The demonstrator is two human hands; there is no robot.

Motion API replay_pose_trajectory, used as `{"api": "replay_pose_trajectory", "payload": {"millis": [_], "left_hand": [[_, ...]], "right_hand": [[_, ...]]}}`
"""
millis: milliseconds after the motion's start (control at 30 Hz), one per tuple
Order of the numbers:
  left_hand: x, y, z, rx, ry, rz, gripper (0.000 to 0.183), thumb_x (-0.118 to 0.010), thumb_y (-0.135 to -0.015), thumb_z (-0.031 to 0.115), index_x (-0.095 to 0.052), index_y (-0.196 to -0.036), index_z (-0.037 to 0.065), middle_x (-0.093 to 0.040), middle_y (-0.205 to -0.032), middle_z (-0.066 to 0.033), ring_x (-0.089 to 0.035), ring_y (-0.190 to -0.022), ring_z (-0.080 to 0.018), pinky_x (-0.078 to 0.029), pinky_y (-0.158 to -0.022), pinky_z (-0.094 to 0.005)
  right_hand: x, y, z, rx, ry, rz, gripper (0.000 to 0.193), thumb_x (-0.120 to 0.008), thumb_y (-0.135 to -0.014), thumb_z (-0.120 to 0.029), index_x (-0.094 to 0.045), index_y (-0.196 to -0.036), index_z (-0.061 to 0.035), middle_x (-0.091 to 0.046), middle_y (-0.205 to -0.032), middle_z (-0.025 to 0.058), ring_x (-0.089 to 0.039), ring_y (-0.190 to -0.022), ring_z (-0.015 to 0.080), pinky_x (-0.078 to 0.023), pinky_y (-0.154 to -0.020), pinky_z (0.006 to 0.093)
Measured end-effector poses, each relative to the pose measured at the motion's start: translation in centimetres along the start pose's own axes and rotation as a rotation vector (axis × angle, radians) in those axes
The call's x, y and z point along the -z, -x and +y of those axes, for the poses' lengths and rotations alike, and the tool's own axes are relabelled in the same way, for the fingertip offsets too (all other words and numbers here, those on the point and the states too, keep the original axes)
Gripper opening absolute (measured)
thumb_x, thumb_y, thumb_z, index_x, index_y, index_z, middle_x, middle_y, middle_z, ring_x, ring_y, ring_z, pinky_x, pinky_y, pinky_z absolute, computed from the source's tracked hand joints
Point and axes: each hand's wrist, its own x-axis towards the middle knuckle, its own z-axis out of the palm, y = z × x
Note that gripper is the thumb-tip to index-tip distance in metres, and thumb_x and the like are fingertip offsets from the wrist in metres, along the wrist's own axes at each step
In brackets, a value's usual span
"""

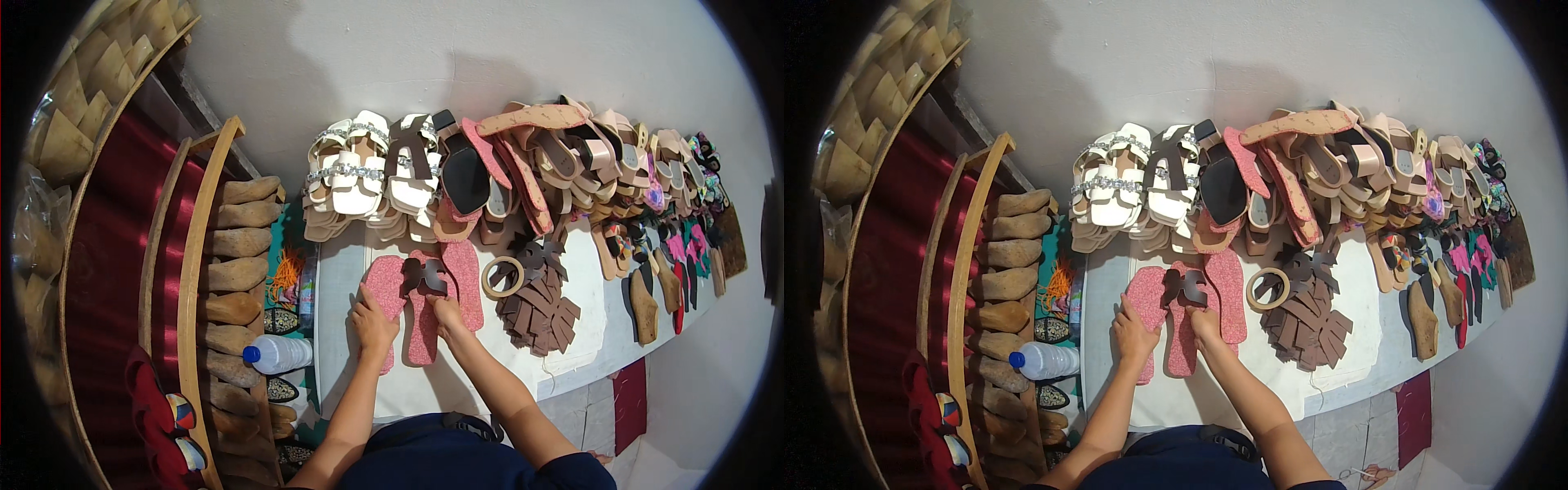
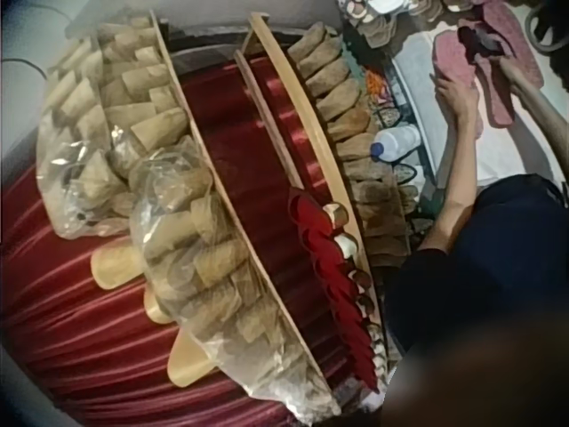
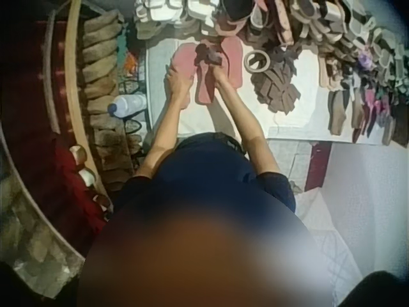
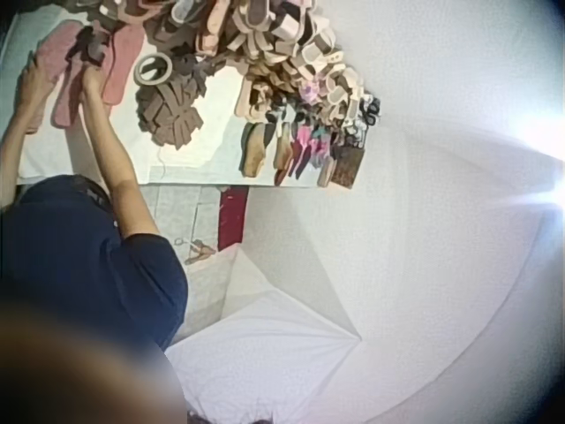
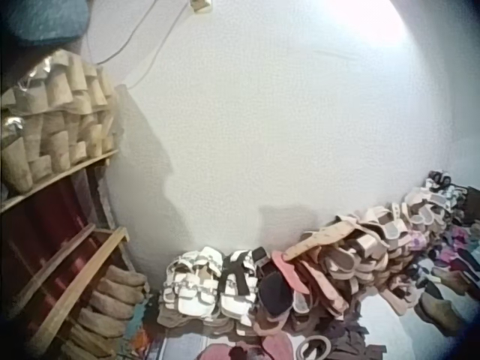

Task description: Assemble sandal components by placing the upper strap onto the pink insole.

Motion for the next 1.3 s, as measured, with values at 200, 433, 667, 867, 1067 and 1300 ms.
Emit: {"api": "replay_pose_trajectory", "payload": {"millis": [200, 433, 667, 867, 1067, 1300], "left_hand": [[0.1, 0.6, -0.5, -0.051, 0.063, 0.089, 0.098, -0.073, -0.056, 0.026, -0.012, -0.126, -0.003, -0.044, -0.099, -0.0252, -0.045, -0.090, -0.0376, -0.037, -0.081, -0.0403], [-1.8, 0.5, -2.3, -0.204, 0.160, 0.216, 0.067, -0.072, -0.058, 0.023, -0.030, -0.105, -0.001, -0.043, -0.099, -0.0246, -0.041, -0.097, -0.0371, -0.032, -0.085, -0.0421], [-1.9, 0.8, -2.4, -0.173, 0.245, 0.221, 0.066, -0.071, -0.060, 0.022, -0.028, -0.105, -0.001, -0.043, -0.101, -0.0244, -0.038, -0.104, -0.0395, -0.032, -0.086, -0.0429], [1.0, 0.5, -1.8, 0.169, 0.483, -0.038, 0.065, -0.071, -0.061, 0.019, -0.024, -0.103, 0.001, -0.045, -0.097, -0.0250, -0.048, -0.088, -0.0424, -0.040, -0.077, -0.0423], [-0.8, -1.5, -7.2, 0.066, 0.909, 0.058, 0.063, -0.070, -0.061, 0.016, -0.024, -0.103, 0.004, -0.050, -0.092, -0.0235, -0.054, -0.084, -0.0300, -0.041, -0.072, -0.0339], [2.1, -0.1, -7.2, 0.112, 0.278, 0.167, 0.069, -0.068, -0.061, 0.021, -0.024, -0.109, 0.001, -0.056, -0.082, -0.0233, -0.057, -0.069, -0.0341, -0.045, -0.065, -0.0385]], "right_hand": [[-0.2, -0.9, 0.5, 0.021, -0.063, 0.031, 0.015, -0.054, -0.076, -0.007, -0.053, -0.088, 0.0027, -0.054, -0.075, 0.0053, -0.048, -0.063, 0.0127, -0.038, -0.055, 0.0276], [0.1, 0.3, -0.2, 0.049, -0.061, -0.002, 0.017, -0.052, -0.078, -0.006, -0.052, -0.093, 0.0026, -0.054, -0.079, 0.0056, -0.049, -0.068, 0.0128, -0.039, -0.060, 0.0275], [0.6, 0.0, 0.4, 0.107, -0.113, -0.067, 0.015, -0.051, -0.078, -0.007, -0.053, -0.089, 0.0025, -0.054, -0.078, 0.0051, -0.048, -0.068, 0.0124, -0.039, -0.059, 0.0266], [0.9, 0.0, 0.0, 0.074, -0.136, -0.106, 0.013, -0.051, -0.078, -0.007, -0.052, -0.088, 0.0021, -0.054, -0.076, 0.0042, -0.048, -0.063, 0.0117, -0.039, -0.057, 0.0257], [0.1, 0.7, -0.2, 0.075, -0.099, -0.100, 0.015, -0.048, -0.080, -0.006, -0.052, -0.093, -0.0001, -0.057, -0.081, 0.0067, -0.055, -0.069, 0.0168, -0.045, -0.063, 0.0313], [0.4, -0.7, 1.3, 0.017, -0.169, -0.115, 0.011, -0.051, -0.079, -0.008, -0.050, -0.087, -0.0007, -0.055, -0.076, 0.0049, -0.051, -0.065, 0.0134, -0.042, -0.059, 0.0273]]}}
